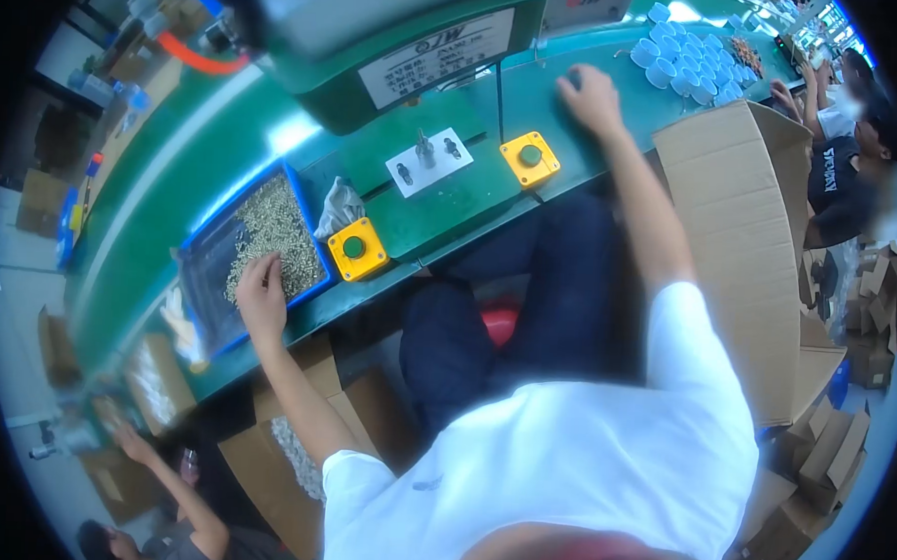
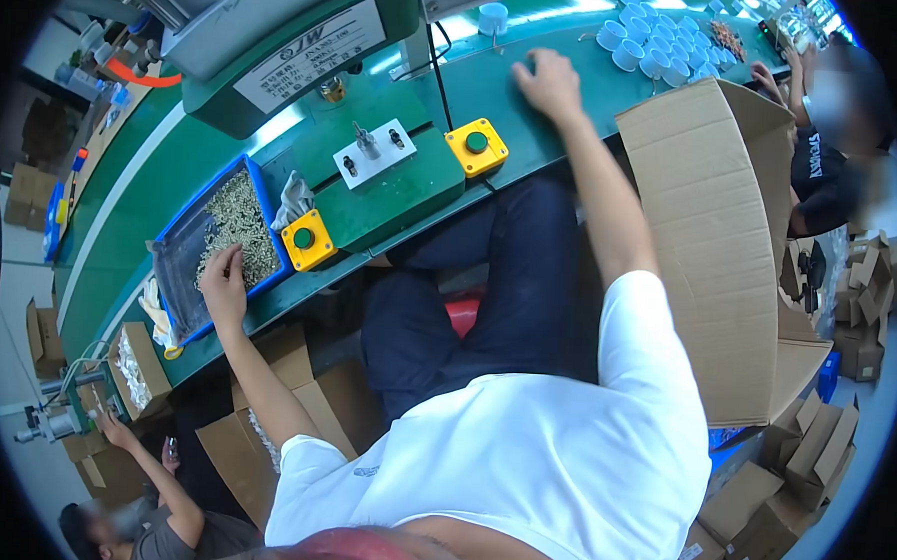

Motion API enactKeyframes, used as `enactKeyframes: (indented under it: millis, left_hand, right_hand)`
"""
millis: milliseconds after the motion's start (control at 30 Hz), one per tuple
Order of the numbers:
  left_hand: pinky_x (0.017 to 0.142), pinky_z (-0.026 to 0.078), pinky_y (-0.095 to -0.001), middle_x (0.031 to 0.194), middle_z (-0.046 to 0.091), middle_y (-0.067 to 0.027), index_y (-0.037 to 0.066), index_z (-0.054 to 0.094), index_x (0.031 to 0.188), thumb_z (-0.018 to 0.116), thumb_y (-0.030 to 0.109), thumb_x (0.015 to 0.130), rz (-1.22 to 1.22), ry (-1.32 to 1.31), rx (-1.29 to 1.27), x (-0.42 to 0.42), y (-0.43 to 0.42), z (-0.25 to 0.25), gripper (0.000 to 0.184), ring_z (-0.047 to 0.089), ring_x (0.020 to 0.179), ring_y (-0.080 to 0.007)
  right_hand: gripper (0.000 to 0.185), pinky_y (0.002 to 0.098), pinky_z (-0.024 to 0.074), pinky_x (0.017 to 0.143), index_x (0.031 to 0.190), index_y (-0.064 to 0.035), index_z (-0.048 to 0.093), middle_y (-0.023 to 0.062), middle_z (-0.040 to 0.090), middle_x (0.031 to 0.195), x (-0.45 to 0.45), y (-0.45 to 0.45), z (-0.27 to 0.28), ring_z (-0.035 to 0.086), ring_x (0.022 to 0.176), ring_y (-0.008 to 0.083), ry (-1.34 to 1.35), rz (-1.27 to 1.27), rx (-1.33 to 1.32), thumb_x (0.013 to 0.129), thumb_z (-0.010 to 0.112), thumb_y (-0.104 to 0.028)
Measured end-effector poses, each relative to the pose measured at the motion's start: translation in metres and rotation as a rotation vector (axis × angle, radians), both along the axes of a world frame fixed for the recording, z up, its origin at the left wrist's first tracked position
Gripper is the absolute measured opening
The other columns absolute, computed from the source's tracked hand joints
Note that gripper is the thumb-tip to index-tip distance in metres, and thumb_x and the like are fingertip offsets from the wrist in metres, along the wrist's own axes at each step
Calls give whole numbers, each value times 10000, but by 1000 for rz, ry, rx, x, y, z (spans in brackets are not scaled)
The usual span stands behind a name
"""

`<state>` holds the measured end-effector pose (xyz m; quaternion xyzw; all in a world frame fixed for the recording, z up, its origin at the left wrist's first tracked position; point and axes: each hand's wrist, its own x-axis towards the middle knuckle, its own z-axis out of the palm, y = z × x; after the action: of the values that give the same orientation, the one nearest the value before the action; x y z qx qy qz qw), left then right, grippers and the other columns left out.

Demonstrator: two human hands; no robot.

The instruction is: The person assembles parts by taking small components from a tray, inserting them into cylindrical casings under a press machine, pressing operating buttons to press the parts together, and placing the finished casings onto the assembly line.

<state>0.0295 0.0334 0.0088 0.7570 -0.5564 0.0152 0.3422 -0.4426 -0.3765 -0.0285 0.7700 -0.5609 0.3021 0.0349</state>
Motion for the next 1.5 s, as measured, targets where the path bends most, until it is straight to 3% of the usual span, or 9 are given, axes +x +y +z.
enactKeyframes:
  millis: [167, 400, 467, 533, 600, 733, 867, 1067, 1500]
  left_hand:
    - [776, 530, -347, 964, 713, -155, -17, 731, 1063, 672, 50, 965, 37, 36, 15, 0, 2, 2, 133, 695, 855, -287]
    - [770, 526, -328, 945, 710, -146, -9, 737, 1073, 681, 44, 956, 29, -10, -9, 8, 3, -8, 140, 687, 838, -256]
    - [773, 525, -328, 949, 713, -144, -7, 738, 1075, 679, 51, 960, 44, 25, 19, 5, 5, -7, 142, 688, 841, -252]
    - [778, 525, -328, 957, 719, -139, -3, 741, 1080, 675, 66, 970, 44, 61, 24, 5, 0, -1, 145, 690, 846, -244]
    - [777, 524, -327, 958, 722, -138, -1, 742, 1083, 671, 77, 976, 70, 84, 57, 7, 1, -2, 149, 688, 844, -237]
    - [771, 519, -332, 960, 725, -147, 4, 745, 1086, 670, 103, 984, 92, 111, 102, 8, 0, -6, 160, 682, 832, -242]
    - [757, 514, -346, 957, 717, -169, 7, 745, 1078, 678, 118, 977, 125, 77, 83, 10, -1, -4, 165, 674, 808, -276]
    - [732, 505, -307, 936, 738, -117, 18, 756, 1091, 677, 168, 1007, 154, 61, 82, 12, 0, -9, 189, 657, 781, -188]
    - [807, 540, -315, 983, 754, -125, 16, 757, 1064, 677, 106, 996, 168, 2, -161, -16, -3, -6, 138, 719, 899, -233]
  right_hand:
    - [473, 514, 442, 1081, 1234, -80, 683, 156, 609, 1328, -74, -69, 58, 546, 1255, 398, 330, -452, -73, 912, 708, -426]
    - [384, 505, 440, 1040, 1087, -60, 707, 153, 612, 1274, -92, -98, 34, 541, 1229, 374, 396, -302, -301, 957, 664, -419]
    - [308, 428, 465, 1021, 1084, -40, 691, 142, 630, 1231, -49, -50, 58, 582, 1165, 315, -121, 50, -348, 985, 670, -331]
    - [295, 349, 513, 932, 1116, -5, 658, 127, 652, 1177, 9, 59, 79, 638, 1039, 239, -777, 361, 197, 949, 742, -232]
    - [424, 305, 542, 850, 1186, 14, 632, 112, 662, 1165, 71, 143, 84, 666, 933, 184, -968, 604, 89, 868, 832, -182]
    - [600, 374, 556, 936, 1275, -23, 631, 110, 680, 1251, 124, 209, 112, 648, 1160, 232, -638, 704, -78, 770, 908, -191]
    - [630, 402, 567, 930, 1293, -50, 642, 120, 679, 1244, 150, 198, 102, 654, 1148, 293, -402, 657, -367, 757, 913, -239]
    - [605, 402, 574, 910, 1268, -71, 666, 109, 679, 1211, 153, 197, 104, 654, 1119, 301, -378, 625, -374, 764, 904, -307]
    - [585, 405, 543, 967, 1252, -45, 664, 113, 665, 1219, 152, 197, 108, 655, 1086, 338, -403, 544, -154, 798, 875, -348]
